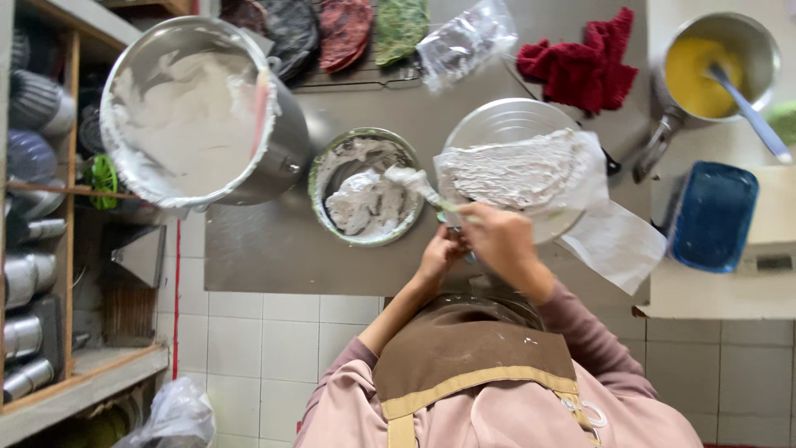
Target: The person places thin dark cake layers onto a turntable and spreads white frosting over each layer using a small spatula.
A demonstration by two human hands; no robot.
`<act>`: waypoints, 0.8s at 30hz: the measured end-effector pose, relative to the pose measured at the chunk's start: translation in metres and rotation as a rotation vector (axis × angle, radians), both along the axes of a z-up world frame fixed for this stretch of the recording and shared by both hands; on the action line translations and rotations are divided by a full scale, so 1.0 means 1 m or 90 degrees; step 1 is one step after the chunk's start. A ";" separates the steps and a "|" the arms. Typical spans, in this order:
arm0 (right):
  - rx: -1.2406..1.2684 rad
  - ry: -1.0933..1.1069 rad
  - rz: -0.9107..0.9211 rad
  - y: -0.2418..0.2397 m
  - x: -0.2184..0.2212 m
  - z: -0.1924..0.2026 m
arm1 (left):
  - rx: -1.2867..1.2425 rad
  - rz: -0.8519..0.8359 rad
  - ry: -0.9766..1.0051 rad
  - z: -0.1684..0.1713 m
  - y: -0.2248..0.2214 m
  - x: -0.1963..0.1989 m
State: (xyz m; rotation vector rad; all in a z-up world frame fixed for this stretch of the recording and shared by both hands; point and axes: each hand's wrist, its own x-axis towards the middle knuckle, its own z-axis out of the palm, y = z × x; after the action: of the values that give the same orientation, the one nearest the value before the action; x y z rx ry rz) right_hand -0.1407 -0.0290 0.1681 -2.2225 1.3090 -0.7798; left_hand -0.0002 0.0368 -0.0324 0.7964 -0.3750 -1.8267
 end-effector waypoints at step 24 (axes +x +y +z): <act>-0.216 0.334 0.324 -0.357 0.312 -0.059 | -0.066 -0.277 -0.359 0.193 -0.002 0.286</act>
State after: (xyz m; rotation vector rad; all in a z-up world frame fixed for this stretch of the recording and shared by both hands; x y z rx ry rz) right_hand 0.1711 -0.3859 0.1091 -2.9969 0.7659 -0.2410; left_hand 0.2858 0.0348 0.1604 1.2251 -1.0653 -1.9282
